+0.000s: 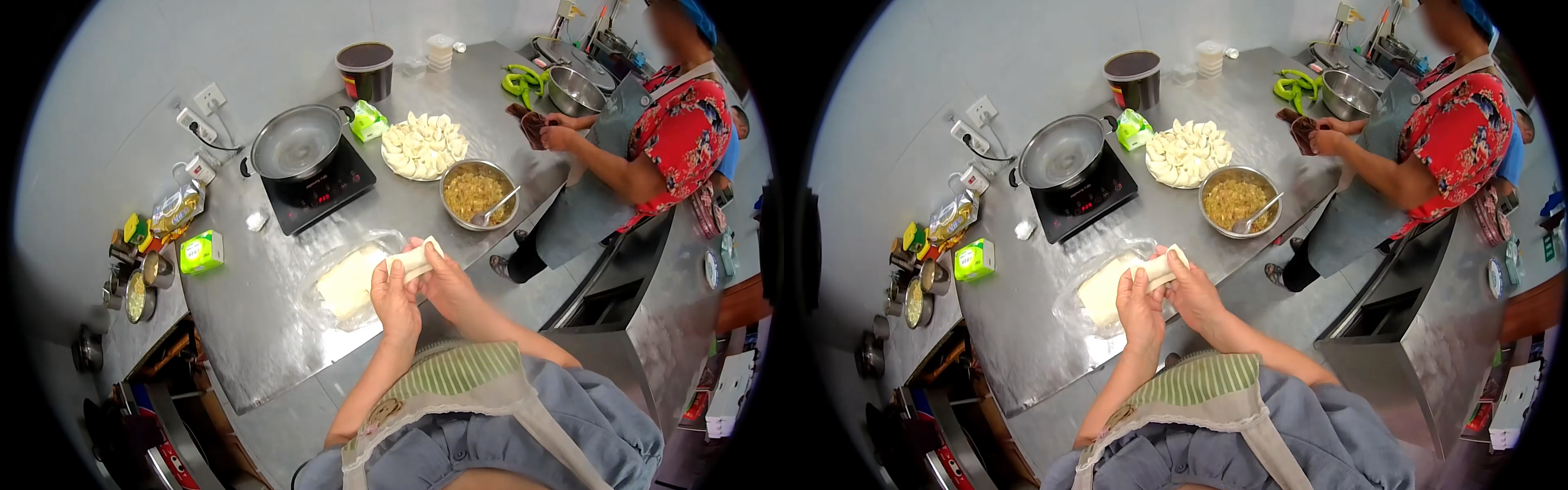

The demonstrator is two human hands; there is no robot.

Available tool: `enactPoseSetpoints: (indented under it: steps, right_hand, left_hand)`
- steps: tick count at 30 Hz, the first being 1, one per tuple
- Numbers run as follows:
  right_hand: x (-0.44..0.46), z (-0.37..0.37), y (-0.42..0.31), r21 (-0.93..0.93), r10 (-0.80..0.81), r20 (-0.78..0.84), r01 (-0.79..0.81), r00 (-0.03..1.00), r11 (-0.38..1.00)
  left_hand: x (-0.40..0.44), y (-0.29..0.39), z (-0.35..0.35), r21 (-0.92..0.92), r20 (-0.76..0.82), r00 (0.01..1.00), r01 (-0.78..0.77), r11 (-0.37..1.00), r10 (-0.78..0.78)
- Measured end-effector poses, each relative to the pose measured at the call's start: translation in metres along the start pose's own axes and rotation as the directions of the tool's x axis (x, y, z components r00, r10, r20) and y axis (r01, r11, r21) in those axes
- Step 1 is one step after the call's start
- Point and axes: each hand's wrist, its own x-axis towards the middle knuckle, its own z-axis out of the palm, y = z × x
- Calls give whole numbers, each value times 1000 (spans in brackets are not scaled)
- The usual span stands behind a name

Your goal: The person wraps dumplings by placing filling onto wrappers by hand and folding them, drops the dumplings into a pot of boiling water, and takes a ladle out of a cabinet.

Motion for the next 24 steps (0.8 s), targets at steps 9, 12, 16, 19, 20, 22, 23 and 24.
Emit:
enactPoseSetpoints:
  steps: [9,12,16,19,20,22,23,24]
  right_hand:
    - [5,-2,22,-282,-153,-151,106,977,954]
    - [6,2,24,-577,-407,-129,265,905,773]
    - [-2,17,13,-833,-692,258,518,675,194]
    - [-1,17,-1,-807,-623,500,584,602,-83]
    - [0,16,-6,-775,-553,588,608,591,-174]
    - [-2,20,-17,-743,-482,644,635,594,-211]
    - [-4,24,-22,-706,-408,697,663,589,-248]
    - [-6,26,-27,-707,-409,697,663,590,-248]
  left_hand:
    - [1,-1,-11,371,-158,935,-242,896,318]
    - [2,5,-15,539,-61,868,-386,749,492]
    - [2,20,-17,748,196,753,-529,401,628]
    - [0,37,-17,775,346,707,-586,237,617]
    - [0,41,-17,777,343,710,-582,238,615]
    - [-1,47,-18,780,402,726,-591,205,558]
    - [-1,49,-19,781,402,726,-590,206,557]
    - [-1,50,-20,769,442,711,-615,178,547]
